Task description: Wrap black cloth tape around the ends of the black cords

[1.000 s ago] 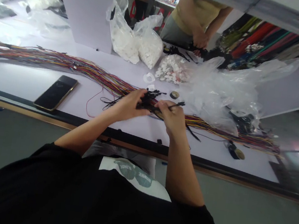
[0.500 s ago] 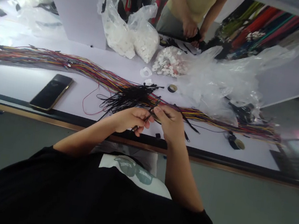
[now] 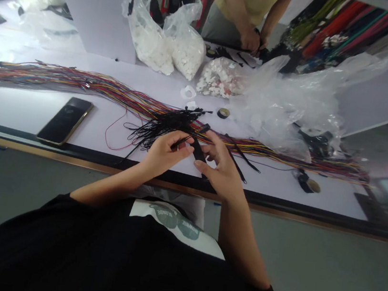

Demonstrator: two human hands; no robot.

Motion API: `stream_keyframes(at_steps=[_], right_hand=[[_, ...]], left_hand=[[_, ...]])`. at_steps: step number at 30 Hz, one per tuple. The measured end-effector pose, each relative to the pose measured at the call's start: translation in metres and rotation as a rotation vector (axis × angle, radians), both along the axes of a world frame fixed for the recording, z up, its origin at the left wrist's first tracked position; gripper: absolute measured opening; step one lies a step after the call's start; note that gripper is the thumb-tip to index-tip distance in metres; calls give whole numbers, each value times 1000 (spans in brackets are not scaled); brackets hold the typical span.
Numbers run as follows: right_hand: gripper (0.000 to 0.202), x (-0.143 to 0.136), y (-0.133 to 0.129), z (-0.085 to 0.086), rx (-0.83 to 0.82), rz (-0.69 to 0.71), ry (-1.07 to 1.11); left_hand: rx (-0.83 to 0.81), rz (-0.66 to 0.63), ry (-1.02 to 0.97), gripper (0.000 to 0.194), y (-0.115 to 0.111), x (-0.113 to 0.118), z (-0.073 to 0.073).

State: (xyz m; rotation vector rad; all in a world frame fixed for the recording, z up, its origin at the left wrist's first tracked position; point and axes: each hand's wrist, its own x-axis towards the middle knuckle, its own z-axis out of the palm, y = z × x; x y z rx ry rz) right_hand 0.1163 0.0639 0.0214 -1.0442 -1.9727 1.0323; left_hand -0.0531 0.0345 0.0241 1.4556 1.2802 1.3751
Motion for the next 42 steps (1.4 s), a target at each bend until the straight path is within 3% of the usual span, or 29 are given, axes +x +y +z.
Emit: stream_keyframes(at_steps=[7, 10, 13, 20, 22, 24, 27, 31, 42], right_hand=[[59, -11, -10, 7, 214, -122, -209], [47, -11, -11, 4, 276, -147, -253], [31, -11, -11, -1, 313, -178, -276], [17, -6, 1, -11, 197, -331, -261], [15, -2, 2, -11, 174, -370, -185], [14, 0, 1, -9, 123, -360, -76], [13, -1, -5, -2, 67, -300, 17], [12, -8, -12, 3, 75, -304, 27], [16, -18, -12, -5, 125, -363, -5]], left_hand=[[157, 67, 170, 8, 3, 10, -11], [108, 108, 195, 10, 5, 13, -13], [-7, 65, 163, 11, 5, 15, -12], [-188, -14, -12, 4, 3, 20, -12], [-230, 11, -85, 15, 2, 21, -11], [-245, 4, -172, 21, 0, 20, -10], [-220, -72, -255, 8, 0, 19, -10], [-181, -55, -237, 11, 1, 18, -13], [-28, -15, -60, 8, -3, 17, -10]])
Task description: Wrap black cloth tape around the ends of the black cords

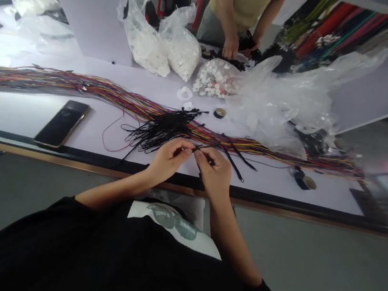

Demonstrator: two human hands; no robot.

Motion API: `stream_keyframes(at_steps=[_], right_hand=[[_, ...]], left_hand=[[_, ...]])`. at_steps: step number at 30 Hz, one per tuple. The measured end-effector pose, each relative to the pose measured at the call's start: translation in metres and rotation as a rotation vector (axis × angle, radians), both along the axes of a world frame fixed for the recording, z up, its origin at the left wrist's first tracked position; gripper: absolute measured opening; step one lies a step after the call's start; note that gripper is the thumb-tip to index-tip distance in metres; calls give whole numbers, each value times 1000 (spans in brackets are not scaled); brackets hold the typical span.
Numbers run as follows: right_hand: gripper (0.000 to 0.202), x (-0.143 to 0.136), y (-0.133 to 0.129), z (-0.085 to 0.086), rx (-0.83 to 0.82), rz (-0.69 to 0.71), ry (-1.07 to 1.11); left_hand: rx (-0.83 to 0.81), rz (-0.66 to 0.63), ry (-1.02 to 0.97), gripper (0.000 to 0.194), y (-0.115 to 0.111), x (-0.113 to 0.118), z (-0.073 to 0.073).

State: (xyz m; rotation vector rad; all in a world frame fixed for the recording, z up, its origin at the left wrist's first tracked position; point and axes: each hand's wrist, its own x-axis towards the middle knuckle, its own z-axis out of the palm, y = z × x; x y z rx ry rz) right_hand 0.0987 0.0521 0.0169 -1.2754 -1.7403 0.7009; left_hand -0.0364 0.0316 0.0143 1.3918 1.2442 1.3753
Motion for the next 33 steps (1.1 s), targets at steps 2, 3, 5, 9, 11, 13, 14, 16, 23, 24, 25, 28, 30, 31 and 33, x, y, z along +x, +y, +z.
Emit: stream_keyframes(at_steps=[2, 3, 5, 9, 11, 13, 14, 16, 23, 24, 25, 28, 30, 31, 33], right_hand=[[17, -1, 0, -1, -3, -1, 7], [17, -1, 0, -2, -5, 0, 12], [18, -1, 0, -5, -6, 4, 7], [21, 4, 1, -6, 82, 34, -147], [24, 7, 2, -2, 176, 51, -291], [31, 8, 2, 1, 264, 48, -415], [35, 9, 2, 2, 297, 40, -452], [37, 7, 2, 3, 334, 28, -467], [30, 4, 8, -10, 306, 190, -55], [29, 4, 8, -11, 272, 244, 26], [28, 5, 8, -11, 225, 299, 94], [28, 6, 8, -11, 66, 367, 256], [25, 4, 7, -10, 19, 263, 365], [23, 3, 6, -10, 17, 193, 406], [19, 2, 5, -6, 46, 87, 414]], left_hand=[[23, 12, 24, 6, 0, 0, -1], [34, 19, 33, 6, 0, 0, -2], [40, 29, 43, 7, 1, -1, -4], [-20, 11, -23, 13, 5, -1, -4], [-77, -13, -122, 15, 8, 0, -4], [-150, -56, -263, 15, 10, 2, -3], [-192, -82, -346, 15, 11, 3, -3], [-285, -141, -519, 18, 13, 3, -3], [-663, -602, -780, 27, 21, -7, -7], [-662, -607, -781, 27, 22, -7, -7], [-639, -586, -782, 26, 23, -7, -7], [-500, -458, -751, 23, 22, -3, -4], [-386, -380, -676, 19, 20, -3, -2], [-335, -357, -631, 17, 18, -4, -1], [-227, -349, -490, 13, 15, -8, 2]])
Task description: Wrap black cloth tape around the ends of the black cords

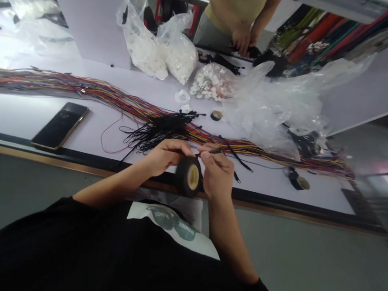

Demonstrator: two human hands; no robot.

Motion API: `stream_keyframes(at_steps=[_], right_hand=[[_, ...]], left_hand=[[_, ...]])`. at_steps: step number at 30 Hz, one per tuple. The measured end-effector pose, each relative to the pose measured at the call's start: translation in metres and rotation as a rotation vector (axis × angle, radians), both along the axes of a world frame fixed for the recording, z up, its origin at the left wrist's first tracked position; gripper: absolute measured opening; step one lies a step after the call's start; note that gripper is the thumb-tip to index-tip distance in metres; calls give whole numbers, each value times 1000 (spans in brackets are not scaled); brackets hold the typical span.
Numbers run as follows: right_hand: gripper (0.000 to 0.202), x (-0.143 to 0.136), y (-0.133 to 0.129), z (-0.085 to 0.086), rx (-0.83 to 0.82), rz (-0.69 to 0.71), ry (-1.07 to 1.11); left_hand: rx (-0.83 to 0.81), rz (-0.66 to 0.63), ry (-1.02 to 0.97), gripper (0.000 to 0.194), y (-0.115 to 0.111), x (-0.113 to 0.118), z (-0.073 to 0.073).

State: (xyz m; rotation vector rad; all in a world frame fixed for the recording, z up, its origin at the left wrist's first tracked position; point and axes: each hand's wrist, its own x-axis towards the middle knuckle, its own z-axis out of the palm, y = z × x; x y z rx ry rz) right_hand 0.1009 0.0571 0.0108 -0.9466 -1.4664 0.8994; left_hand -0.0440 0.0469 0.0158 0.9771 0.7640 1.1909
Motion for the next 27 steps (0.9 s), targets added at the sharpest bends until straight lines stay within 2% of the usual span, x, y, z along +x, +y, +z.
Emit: stream_keyframes(at_steps=[2, 5, 8, 11, 14, 16, 18, 20, 21, 24, 27], right_hand=[[13, 0, -2, 5, 38, -59, -97], [12, -1, -6, 13, 66, -115, -265], [18, -3, -8, 13, -54, -95, -292], [21, -6, -6, 9, -120, -61, -315], [21, -7, -3, 6, 19, -154, -427], [20, -7, -3, 6, 110, -198, -507], [20, -7, -4, 7, 144, -168, -545], [20, -8, -5, 8, 117, -116, -533], [21, -9, -5, 7, 77, -93, -499], [25, -10, -1, 4, -127, -36, -261], [25, -9, 4, 2, -269, -6, -53]], left_hand=[[136, 27, 167, 12, -2, -4, 1], [271, 175, 414, 12, -3, -5, 2], [302, 289, 552, 5, -3, 0, -1], [322, 327, 576, 10, -6, 6, -4], [220, 389, 364, 9, -8, 10, -6], [81, 355, 145, 21, -7, 10, -6], [-53, 178, -20, 31, -4, 8, -5], [-139, -16, -96, 39, -1, 6, -6], [-156, -62, -109, 42, 0, 5, -7], [-72, -17, -34, 47, -1, -1, -9], [242, 44, 267, 56, -6, -13, -5]])
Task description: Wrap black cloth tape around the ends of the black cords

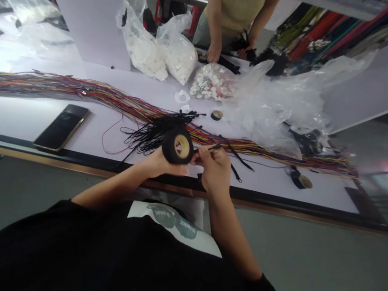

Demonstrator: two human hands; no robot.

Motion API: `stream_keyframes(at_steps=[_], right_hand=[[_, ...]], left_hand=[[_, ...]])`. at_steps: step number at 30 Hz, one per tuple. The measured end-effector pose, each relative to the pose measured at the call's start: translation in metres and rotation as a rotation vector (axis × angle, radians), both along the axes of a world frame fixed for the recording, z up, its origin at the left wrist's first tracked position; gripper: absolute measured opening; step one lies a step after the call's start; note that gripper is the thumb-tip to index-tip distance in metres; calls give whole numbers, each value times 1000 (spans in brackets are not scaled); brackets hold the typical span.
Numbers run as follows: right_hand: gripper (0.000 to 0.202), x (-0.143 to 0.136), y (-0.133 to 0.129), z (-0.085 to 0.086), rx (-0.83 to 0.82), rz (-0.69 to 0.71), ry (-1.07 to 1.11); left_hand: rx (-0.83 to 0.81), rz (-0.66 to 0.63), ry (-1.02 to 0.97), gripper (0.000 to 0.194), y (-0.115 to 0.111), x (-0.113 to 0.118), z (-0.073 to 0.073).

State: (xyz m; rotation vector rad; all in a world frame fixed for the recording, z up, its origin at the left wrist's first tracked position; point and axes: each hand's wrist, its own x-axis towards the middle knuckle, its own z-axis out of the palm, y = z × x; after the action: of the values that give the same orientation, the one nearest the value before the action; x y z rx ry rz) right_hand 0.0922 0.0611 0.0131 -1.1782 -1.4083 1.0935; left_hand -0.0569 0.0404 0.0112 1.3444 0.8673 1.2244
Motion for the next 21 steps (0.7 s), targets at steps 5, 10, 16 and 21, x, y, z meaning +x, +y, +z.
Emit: stream_keyframes(at_steps=[5, 10, 16, 21], right_hand=[[14, 8, -1, 13, 181, -1, -229], [13, 3, -12, 18, 318, -53, -248], [18, -5, -13, 1, 112, 52, -95], [12, -1, -10, 3, 354, -86, -256]], left_hand=[[335, -192, 440, 63, -1, -18, 7], [276, 255, 353, 14, 6, -1, -3], [340, 363, 279, 12, 2, 17, -11], [91, 324, -40, 19, -4, 22, -4]])
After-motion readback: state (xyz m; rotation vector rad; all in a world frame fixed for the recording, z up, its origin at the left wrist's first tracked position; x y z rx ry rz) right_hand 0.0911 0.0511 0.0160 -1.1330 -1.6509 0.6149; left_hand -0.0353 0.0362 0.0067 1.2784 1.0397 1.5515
